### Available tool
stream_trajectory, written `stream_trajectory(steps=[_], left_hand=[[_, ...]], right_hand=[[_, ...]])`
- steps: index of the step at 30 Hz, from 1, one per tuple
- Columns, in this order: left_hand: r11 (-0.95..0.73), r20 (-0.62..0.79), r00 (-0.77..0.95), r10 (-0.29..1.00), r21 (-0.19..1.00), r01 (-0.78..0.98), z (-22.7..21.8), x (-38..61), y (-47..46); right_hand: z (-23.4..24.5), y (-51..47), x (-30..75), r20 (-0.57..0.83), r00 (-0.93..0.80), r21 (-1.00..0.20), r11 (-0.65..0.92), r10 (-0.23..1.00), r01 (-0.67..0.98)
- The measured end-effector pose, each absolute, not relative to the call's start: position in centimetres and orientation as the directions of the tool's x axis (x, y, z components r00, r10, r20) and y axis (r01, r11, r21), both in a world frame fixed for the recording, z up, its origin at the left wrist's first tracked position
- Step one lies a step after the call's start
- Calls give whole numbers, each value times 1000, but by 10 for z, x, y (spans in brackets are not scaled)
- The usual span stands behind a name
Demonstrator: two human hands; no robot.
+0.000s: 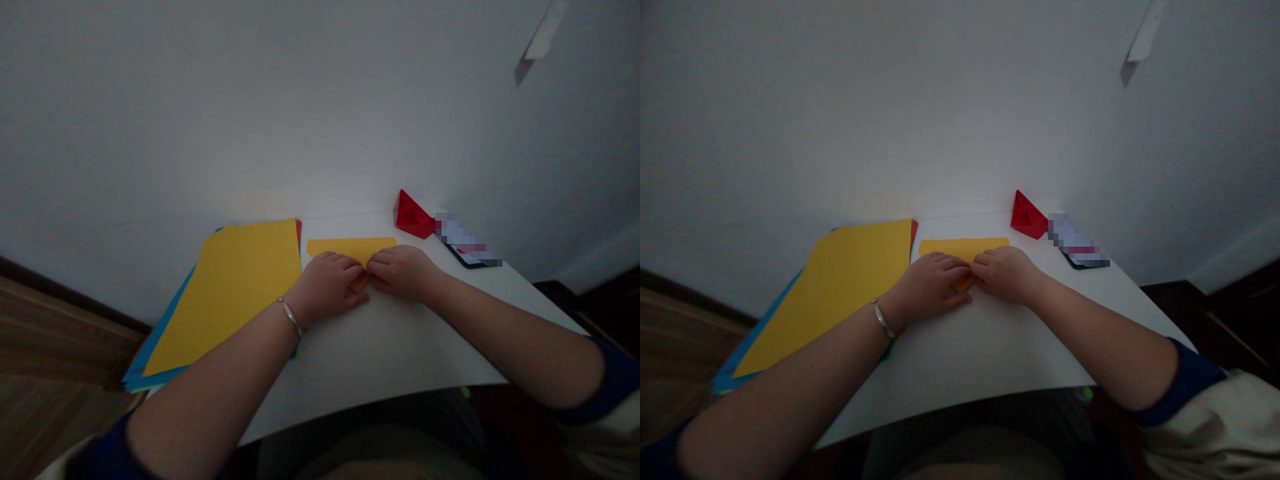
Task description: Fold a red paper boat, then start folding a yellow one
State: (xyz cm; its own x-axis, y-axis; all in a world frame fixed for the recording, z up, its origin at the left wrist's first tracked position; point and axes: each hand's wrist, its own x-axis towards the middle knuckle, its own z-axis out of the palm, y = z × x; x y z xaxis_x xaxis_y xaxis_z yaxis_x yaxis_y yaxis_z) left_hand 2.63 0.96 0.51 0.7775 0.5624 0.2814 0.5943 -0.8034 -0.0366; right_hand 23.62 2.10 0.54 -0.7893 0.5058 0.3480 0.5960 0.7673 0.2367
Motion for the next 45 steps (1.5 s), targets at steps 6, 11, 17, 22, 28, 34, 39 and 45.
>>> stream_trajectory(steps=[6,11,17,22,28,34,39,45], left_hand=[[-717,420,716,558,-191,671,9,26,6],[-725,451,701,552,-156,671,7,26,5],[-712,435,690,578,-145,687,9,26,4],[-712,447,656,608,-57,699,9,27,3],[-650,496,517,698,135,748,12,25,4],[-620,539,410,736,291,729,11,17,10],[-593,572,339,747,342,729,10,10,15],[-537,575,258,776,389,749,8,2,22]], right_hand=[[9,13,232,573,-661,158,726,484,669],[9,5,227,610,-615,64,743,499,666],[10,4,224,583,-588,19,714,561,700],[11,8,225,563,-566,-45,707,602,706],[10,17,236,556,-481,-115,636,677,763],[10,27,251,553,-415,-159,580,723,799],[11,34,261,575,-362,-183,547,734,817],[7,42,269,574,-331,-191,516,749,835]])
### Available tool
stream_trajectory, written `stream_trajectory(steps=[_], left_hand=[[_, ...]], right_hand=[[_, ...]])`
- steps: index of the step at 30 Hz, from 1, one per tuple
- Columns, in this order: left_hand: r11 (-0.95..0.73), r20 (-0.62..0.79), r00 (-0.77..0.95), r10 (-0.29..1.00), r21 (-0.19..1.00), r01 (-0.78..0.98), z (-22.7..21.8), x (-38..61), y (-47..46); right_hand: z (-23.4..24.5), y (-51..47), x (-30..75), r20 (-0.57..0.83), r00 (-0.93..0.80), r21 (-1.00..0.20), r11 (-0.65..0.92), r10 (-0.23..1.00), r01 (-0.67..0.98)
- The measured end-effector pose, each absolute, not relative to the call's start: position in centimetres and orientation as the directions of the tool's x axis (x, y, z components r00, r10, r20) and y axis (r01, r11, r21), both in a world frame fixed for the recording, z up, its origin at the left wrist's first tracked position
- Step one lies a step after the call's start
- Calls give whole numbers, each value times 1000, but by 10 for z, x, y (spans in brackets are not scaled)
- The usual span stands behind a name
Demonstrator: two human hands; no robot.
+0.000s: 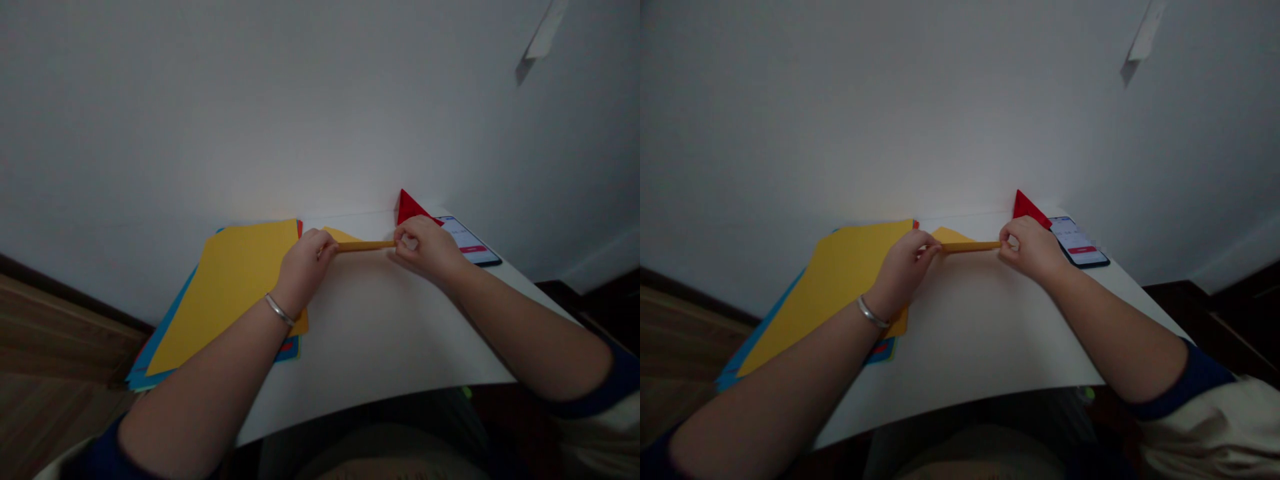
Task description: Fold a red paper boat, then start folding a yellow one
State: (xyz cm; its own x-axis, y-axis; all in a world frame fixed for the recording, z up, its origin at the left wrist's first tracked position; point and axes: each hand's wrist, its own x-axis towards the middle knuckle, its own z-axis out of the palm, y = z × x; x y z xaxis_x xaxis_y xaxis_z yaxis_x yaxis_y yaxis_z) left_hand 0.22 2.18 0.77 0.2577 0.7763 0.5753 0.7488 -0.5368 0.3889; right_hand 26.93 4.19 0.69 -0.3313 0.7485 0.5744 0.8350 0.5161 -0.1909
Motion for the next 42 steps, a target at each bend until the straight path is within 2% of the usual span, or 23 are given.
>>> stream_trajectory(steps=[5,8,10,13,18,20,27,31,34,38,42], left_hand=[[-500,569,183,802,471,727,3,0,27],[-502,554,183,812,503,703,1,0,29],[-518,560,202,804,491,701,0,1,29],[-572,596,259,760,424,702,0,2,27],[-620,614,409,676,173,765,5,5,22],[-620,604,431,670,136,773,7,7,20],[-600,576,385,721,239,764,9,8,15],[-571,593,316,741,308,761,8,3,19],[-605,614,312,725,351,715,4,2,24],[-691,636,382,670,349,633,-1,4,26],[-682,644,359,676,361,636,-2,6,25]], right_hand=[[3,44,272,590,-227,-269,454,775,850],[3,41,269,607,-204,-369,499,769,784],[4,38,265,617,-211,-388,526,758,757],[5,34,259,649,-239,-329,549,723,768],[7,29,253,637,-310,-237,561,706,793],[7,28,252,613,-317,-228,547,724,806],[5,37,263,546,-225,-315,446,807,838],[3,42,270,567,-180,-344,429,804,835],[4,40,268,623,-195,-372,506,758,778],[4,35,260,687,-334,-257,646,645,719],[3,35,257,664,-428,-227,710,613,666]])
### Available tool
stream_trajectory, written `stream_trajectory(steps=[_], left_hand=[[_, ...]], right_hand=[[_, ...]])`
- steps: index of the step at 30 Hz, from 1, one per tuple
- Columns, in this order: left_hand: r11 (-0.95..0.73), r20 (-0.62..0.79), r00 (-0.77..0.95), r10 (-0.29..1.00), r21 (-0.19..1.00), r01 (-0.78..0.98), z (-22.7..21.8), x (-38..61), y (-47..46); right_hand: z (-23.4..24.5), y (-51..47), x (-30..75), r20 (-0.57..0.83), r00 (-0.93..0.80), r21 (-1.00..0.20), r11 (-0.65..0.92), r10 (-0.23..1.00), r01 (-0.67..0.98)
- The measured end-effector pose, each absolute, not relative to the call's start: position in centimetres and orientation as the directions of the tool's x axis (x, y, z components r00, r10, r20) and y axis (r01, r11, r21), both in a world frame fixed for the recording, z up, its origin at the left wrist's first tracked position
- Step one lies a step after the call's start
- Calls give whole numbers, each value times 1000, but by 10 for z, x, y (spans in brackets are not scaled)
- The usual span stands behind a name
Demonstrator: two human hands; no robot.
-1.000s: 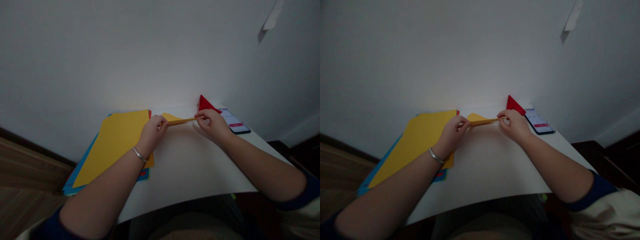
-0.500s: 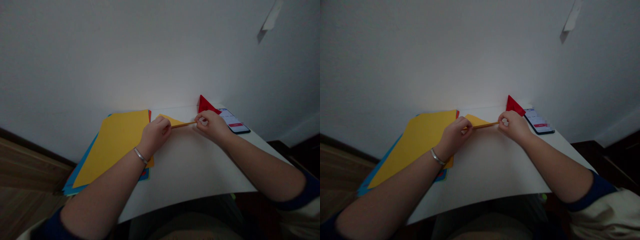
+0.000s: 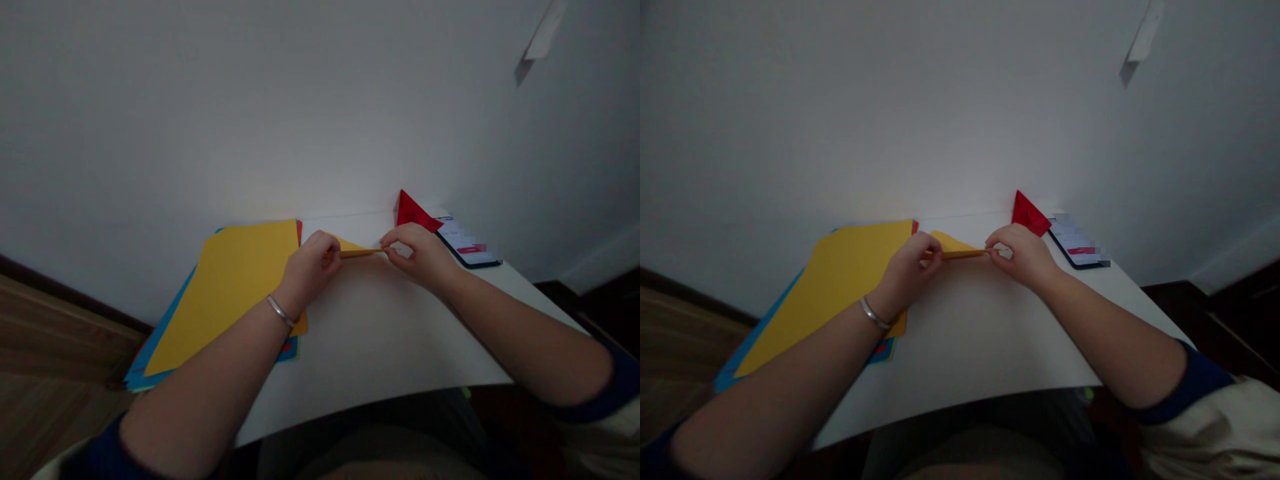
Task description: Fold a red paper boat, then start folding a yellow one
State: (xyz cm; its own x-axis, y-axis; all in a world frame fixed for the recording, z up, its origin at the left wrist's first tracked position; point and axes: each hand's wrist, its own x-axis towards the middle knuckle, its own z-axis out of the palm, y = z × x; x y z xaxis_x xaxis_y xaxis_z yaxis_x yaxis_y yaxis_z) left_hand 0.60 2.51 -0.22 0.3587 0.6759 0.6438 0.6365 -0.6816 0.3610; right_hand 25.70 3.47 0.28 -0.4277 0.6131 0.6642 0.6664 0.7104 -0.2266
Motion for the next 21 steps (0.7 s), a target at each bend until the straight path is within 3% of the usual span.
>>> stream_trajectory(steps=[11,14,18,21], left_hand=[[-614,672,213,709,438,657,0,2,27],[-634,681,214,700,455,625,2,3,27],[-715,691,321,648,407,568,3,7,25],[-708,676,355,646,357,609,2,7,25]], right_hand=[[4,39,267,627,-215,-354,520,749,778],[4,37,264,659,-241,-384,594,713,707],[6,32,255,708,-392,-277,742,587,610],[9,29,252,754,-391,-233,772,528,592]])
